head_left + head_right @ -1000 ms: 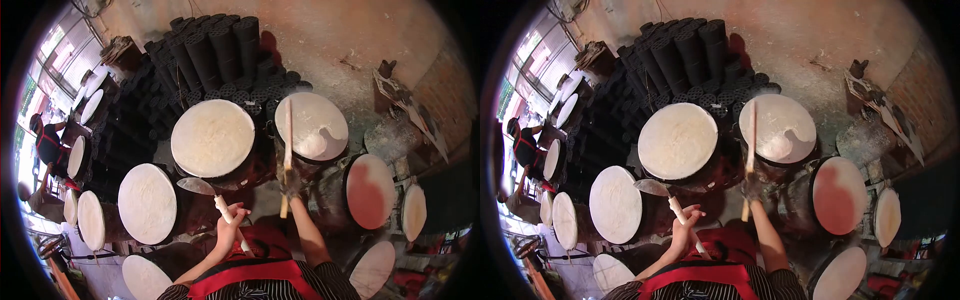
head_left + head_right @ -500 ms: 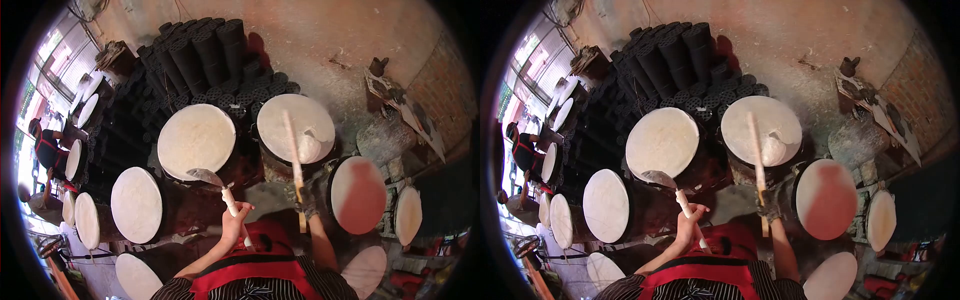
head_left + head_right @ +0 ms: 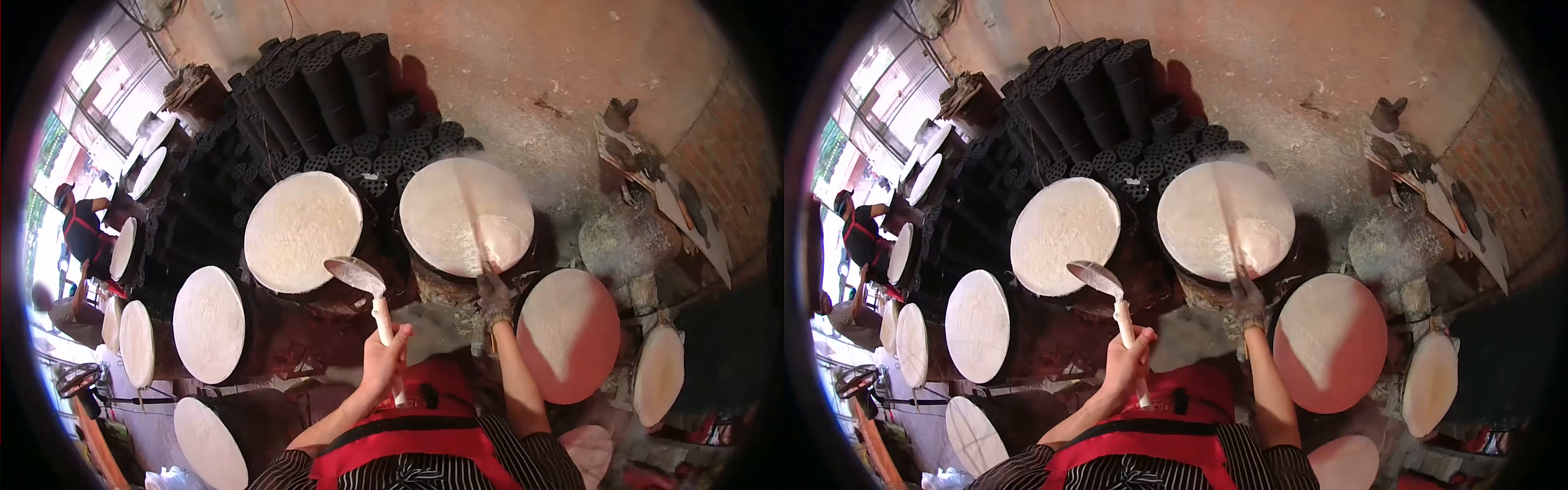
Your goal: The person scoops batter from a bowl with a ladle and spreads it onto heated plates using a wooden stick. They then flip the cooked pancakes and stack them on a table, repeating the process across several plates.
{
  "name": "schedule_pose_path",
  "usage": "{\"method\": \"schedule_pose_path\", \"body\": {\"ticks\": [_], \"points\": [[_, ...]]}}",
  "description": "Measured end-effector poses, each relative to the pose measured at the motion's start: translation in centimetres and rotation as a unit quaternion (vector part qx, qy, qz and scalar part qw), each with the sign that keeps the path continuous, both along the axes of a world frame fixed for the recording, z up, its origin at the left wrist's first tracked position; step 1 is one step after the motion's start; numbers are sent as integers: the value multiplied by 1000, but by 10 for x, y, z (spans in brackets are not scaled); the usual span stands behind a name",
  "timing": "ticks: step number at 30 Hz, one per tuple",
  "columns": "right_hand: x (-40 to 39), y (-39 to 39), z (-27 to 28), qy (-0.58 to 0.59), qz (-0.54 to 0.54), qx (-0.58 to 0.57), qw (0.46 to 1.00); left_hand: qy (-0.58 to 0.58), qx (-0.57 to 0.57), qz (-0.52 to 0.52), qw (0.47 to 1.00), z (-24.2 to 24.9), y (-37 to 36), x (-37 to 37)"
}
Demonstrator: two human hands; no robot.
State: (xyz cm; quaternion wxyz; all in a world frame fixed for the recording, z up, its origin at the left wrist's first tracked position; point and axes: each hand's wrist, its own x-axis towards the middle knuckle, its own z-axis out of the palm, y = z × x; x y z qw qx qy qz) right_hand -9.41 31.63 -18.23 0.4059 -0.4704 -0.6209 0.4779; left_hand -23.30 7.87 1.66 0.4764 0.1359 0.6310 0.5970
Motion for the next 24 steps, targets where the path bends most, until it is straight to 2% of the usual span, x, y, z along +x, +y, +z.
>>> {"method": "schedule_pose_path", "body": {"ticks": [2, 5, 7, 9, 10, 12, 14, 16, 18, 19, 21, 22, 24], "points": [[14, -16, 13, 188, -92, 2, 978, 6, 16, 12, 1000, 1, 3, -7], [1, -59, 42, -6, -159, -3, 987, -39, 57, 19, 997, -8, 6, -16], [-6, -63, 16, -19, -83, 39, 996, -72, 75, -4, 995, -13, 6, -21], [-2, -60, 15, 25, -82, -58, 995, -145, 95, -22, 985, -14, 11, -27], [-4, -61, 31, 46, -85, -106, 990, -181, 105, -30, 977, -16, 12, -30], [10, -53, 9, 36, -188, 5, 981, -212, 64, -49, 974, -19, 10, -36], [6, -60, -25, 78, -196, -32, 977, -235, 43, -64, 969, -19, 5, -40], [1, -81, -23, -80, -98, 62, 990, -228, 21, -74, 971, -25, 4, -44], [6, -58, -30, -164, -102, 63, 979, -221, 1, -81, 972, -33, 6, -47], [0, -50, 12, -98, -103, 4, 990, -218, -8, -83, 972, -36, 8, -48], [14, -11, -46, 34, -141, 79, 986, -226, -11, -85, 970, -46, 9, -51], [13, -14, -38, 15, -117, 48, 992, -231, -5, -86, 969, -51, 11, -53], [12, -33, 13, -21, -67, -15, 997, -241, 8, -88, 967, -58, 16, -56]]}}
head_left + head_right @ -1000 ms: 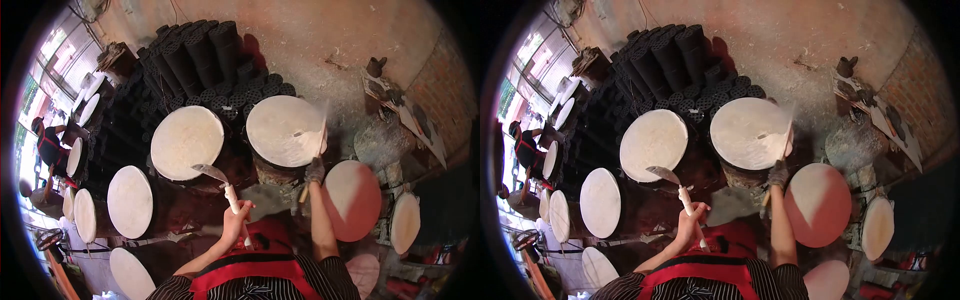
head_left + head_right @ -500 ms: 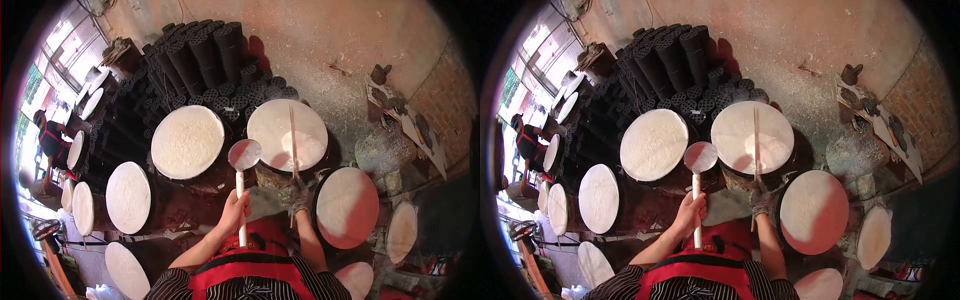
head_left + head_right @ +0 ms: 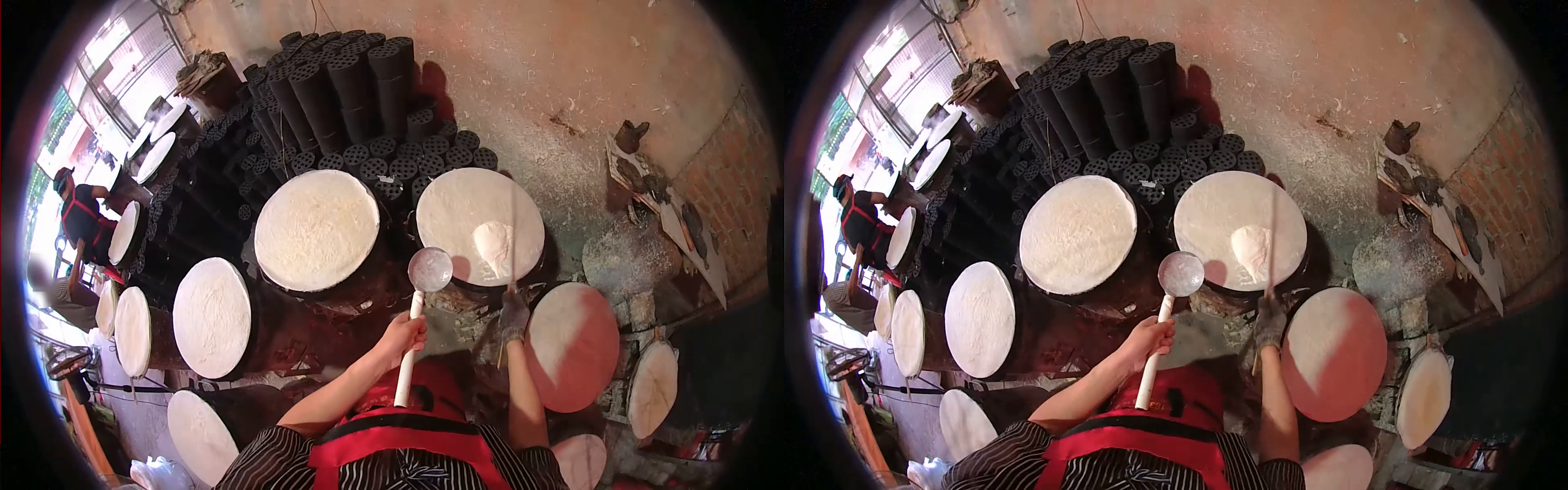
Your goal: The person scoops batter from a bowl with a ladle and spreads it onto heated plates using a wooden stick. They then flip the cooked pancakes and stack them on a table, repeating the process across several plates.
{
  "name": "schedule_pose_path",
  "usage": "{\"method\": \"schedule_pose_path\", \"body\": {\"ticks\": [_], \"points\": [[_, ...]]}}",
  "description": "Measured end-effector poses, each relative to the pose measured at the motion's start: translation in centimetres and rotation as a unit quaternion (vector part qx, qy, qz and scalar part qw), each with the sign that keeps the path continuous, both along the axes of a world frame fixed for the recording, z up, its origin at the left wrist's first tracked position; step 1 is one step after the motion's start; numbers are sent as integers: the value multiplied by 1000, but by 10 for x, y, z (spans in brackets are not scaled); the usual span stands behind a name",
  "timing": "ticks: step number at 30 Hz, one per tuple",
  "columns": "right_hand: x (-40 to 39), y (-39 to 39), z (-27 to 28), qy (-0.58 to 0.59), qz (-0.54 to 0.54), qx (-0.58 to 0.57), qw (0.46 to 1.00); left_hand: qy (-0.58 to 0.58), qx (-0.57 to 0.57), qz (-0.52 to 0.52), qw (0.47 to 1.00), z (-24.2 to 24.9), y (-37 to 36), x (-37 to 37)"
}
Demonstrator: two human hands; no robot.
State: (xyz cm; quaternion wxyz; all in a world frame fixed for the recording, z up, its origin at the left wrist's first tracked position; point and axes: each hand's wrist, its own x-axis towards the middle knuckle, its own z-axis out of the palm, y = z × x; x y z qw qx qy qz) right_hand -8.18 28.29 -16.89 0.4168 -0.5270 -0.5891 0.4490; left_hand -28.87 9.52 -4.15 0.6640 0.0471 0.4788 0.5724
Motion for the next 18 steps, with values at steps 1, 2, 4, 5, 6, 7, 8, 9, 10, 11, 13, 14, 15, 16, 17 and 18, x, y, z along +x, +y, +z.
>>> {"method": "schedule_pose_path", "body": {"ticks": [1, 2, 4, 5, 6, 7, 8, 9, 10, 11, 13, 14, 15, 16, 17, 18], "points": [[1, -20, 16, -41, 27, -36, 998, 14, -3, -1, 1000, -5, 6, -2], [15, -27, -14, 5, 56, -45, 997, 27, -7, -1, 1000, -10, 15, -4], [38, -58, -37, 69, 75, -79, 992, 64, -5, -5, 998, -17, 37, -9], [42, -77, -23, 67, 61, -86, 992, 87, 0, -7, 996, -18, 52, -12], [44, -97, -5, 66, 46, -93, 992, 109, 3, -7, 994, -23, 65, -13], [42, -111, 8, 47, 25, -80, 995, 107, 11, -21, 994, -33, 78, -14], [44, -121, 11, 27, 4, -68, 997, 105, 18, -35, 994, -47, 91, -15], [57, -115, -19, 280, 123, -166, 937, 103, 26, -49, 993, -60, 103, -13], [66, -111, -40, 471, 197, -310, 802, 136, -4, -33, 990, -66, 113, -5], [69, -108, -63, 511, 217, -369, 746, 162, -8, -31, 986, -71, 121, 5], [51, -107, -84, 490, 246, -430, 717, 216, -33, -17, 976, -76, 135, 28], [42, -106, -94, 474, 265, -451, 708, 244, -54, -5, 968, -81, 141, 40], [34, -104, -101, 459, 285, -469, 699, 175, -40, 37, 983, -93, 150, 49], [28, -102, -105, 443, 296, -480, 697, 137, -77, 41, 987, -72, 154, 52], [25, -97, -109, 430, 298, -487, 699, -112, -54, 53, 991, -73, 158, 40], [22, -98, -55, 376, 213, -474, 767, -355, -26, 63, 932, -73, 156, 20]]}}
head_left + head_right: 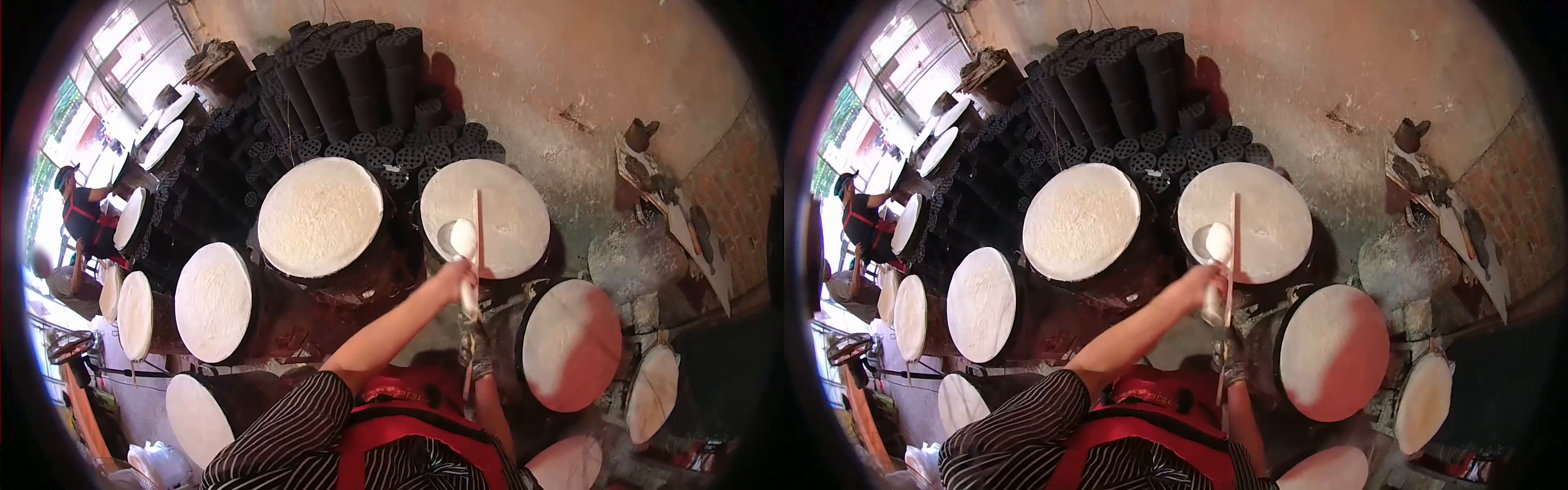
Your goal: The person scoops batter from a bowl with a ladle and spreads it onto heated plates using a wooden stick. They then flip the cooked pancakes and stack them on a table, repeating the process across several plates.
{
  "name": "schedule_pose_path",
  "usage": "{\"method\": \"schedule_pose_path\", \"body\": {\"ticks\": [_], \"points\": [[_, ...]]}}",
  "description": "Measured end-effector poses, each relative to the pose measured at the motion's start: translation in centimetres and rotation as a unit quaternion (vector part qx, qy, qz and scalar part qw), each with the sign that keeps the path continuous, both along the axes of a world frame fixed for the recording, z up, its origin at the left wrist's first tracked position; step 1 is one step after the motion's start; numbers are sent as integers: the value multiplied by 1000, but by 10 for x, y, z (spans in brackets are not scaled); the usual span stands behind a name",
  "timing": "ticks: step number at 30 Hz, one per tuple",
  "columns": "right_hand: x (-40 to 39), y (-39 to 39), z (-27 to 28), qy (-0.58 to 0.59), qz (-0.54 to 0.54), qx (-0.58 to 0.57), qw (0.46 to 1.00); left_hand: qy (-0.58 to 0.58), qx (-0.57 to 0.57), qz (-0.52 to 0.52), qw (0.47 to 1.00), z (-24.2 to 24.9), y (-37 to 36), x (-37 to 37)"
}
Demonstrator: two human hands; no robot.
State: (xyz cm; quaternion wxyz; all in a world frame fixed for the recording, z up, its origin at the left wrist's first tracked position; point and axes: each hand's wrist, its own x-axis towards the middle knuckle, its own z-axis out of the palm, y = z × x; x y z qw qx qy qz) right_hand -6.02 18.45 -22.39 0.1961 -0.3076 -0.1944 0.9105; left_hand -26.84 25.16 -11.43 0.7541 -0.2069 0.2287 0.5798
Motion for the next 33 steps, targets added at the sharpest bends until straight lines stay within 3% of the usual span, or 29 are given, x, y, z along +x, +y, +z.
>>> {"method": "schedule_pose_path", "body": {"ticks": [1, 2, 4, 5, 6, 7, 8, 9, 10, 11, 12, 14, 15, 17, 18, 20, 21, 24, 26, 28, 33], "points": [[-3, -1, 55, -119, -53, 22, 991, -248, -37, -103, 963, 35, -9, -28], [-7, -3, 111, -235, -94, 36, 967, -168, -5, -121, 978, 67, -30, -34], [28, 39, 6, -153, -205, 99, 962, -10, 109, -118, 987, 99, -71, -34], [31, 51, -1, -104, -254, 131, 953, -7, 97, -122, 988, 98, -80, -35], [33, 57, -9, -97, -314, 2, 945, -5, 85, -127, 988, 96, -86, -37], [20, 55, 30, -90, -387, -121, 910, -3, 73, -131, 989, 94, -92, -37], [19, 23, 51, -165, -252, 120, 946, 0, 34, -127, 991, 92, -97, -36], [18, -9, 73, -391, -72, 464, 792, 2, -5, -123, 992, 89, -102, -35], [19, -42, 94, -480, -61, 633, 604, -1, -48, -101, 994, 85, -113, -33], [27, -42, 76, -450, -26, 595, 665, -48, -37, -79, 995, 85, -125, -33], [31, -41, 59, -419, 12, 552, 721, -18, -52, -70, 996, 84, -139, -28], [8, -34, 147, -447, 61, 434, 780, 40, -24, -30, 998, 80, -178, -26], [16, -26, 75, -332, -58, 404, 850, 64, -34, 2, 997, 84, -199, -24], [-7, -8, 63, -359, -51, 570, 737, 88, -46, 66, 993, 99, -243, -22], [-25, -12, 82, -346, 6, 468, 813, 102, -62, 101, 988, 101, -268, -23], [-55, -6, 33, -293, 63, 612, 732, 103, -64, 175, 977, 95, -312, -27], [-84, -21, 41, -236, 32, 663, 710, 103, -66, 212, 970, 92, -334, -29], [-163, -70, 112, -267, 224, 658, 667, 118, -77, 310, 940, 76, -397, -48], [-229, -96, 126, -250, 294, 697, 605, 126, -110, 378, 910, 73, -434, -63], [-286, -118, 108, -162, 257, 822, 481, 204, -146, 415, 874, 78, -465, -75], [-389, -180, 150, -266, 355, 836, 323, 179, -119, 512, 832, 78, -532, -101]]}}
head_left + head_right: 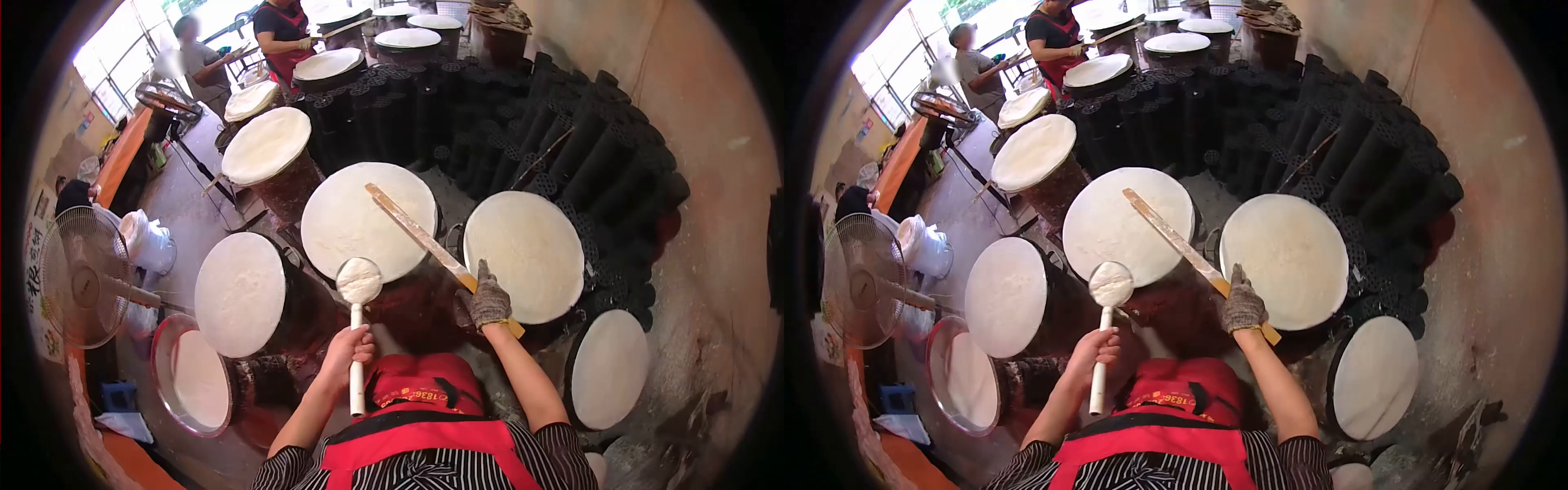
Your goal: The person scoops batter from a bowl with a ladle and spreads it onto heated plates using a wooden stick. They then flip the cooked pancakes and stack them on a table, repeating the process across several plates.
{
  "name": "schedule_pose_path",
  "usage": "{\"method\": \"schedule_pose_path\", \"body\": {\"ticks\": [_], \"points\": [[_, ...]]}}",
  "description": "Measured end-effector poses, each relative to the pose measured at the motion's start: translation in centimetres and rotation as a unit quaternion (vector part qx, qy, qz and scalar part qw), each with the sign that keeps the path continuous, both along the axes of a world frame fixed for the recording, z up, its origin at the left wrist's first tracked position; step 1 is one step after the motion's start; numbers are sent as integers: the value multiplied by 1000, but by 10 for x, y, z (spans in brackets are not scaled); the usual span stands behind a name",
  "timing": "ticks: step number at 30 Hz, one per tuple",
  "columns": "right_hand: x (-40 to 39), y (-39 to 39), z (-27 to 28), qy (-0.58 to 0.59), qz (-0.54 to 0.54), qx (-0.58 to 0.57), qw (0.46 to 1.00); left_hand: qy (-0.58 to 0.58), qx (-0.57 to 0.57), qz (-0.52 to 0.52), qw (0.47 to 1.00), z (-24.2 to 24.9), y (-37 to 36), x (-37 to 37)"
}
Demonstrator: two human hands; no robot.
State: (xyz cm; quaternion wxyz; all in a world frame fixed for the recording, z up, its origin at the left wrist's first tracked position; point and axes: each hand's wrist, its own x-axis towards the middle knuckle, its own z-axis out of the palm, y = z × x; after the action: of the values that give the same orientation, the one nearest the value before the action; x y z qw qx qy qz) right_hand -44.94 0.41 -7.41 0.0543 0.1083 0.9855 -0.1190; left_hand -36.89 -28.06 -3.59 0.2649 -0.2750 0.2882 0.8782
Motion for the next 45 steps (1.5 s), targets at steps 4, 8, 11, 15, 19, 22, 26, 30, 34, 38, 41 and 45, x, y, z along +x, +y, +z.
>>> {"method": "schedule_pose_path", "body": {"ticks": [4, 8, 11, 15, 19, 22, 26, 30, 34, 38, 41, 45], "points": [[-43, 21, -28, -2, 26, 3, 1000, -45, 44, 71, 995, 19, -9, -13], [-64, 49, -33, 37, 80, -7, 996, -68, 105, 118, 985, 18, -5, -24], [-77, 82, -31, 66, 85, -145, 984, -90, 148, 153, 973, 28, 4, -29], [-80, 149, 8, 92, -59, -595, 796, -112, 240, 184, 947, 58, 11, -38], [-102, 367, -66, -46, -83, -812, 576, -118, 282, 223, 926, 82, 10, -23], [-101, 243, 78, 95, -119, -634, 758, -94, 309, 225, 919, 77, 4, -3], [-158, 135, 123, 73, -64, -639, 763, -78, 281, 261, 920, 80, -9, 10], [-215, -25, 124, -16, -63, -735, 675, -44, 247, 290, 924, 54, -65, 33], [-257, -243, 147, 10, 82, -773, 629, -17, 141, 330, 933, 35, -148, 54], [-360, -412, 183, -31, 77, -830, 552, 3, 56, 387, 920, 34, -225, 78], [-433, -468, 184, 30, 58, -860, 507, -5, 41, 434, 900, 34, -270, 89], [-459, -498, 132, -6, -77, -836, 543, -5, 70, 491, 868, 37, -310, 101]]}}
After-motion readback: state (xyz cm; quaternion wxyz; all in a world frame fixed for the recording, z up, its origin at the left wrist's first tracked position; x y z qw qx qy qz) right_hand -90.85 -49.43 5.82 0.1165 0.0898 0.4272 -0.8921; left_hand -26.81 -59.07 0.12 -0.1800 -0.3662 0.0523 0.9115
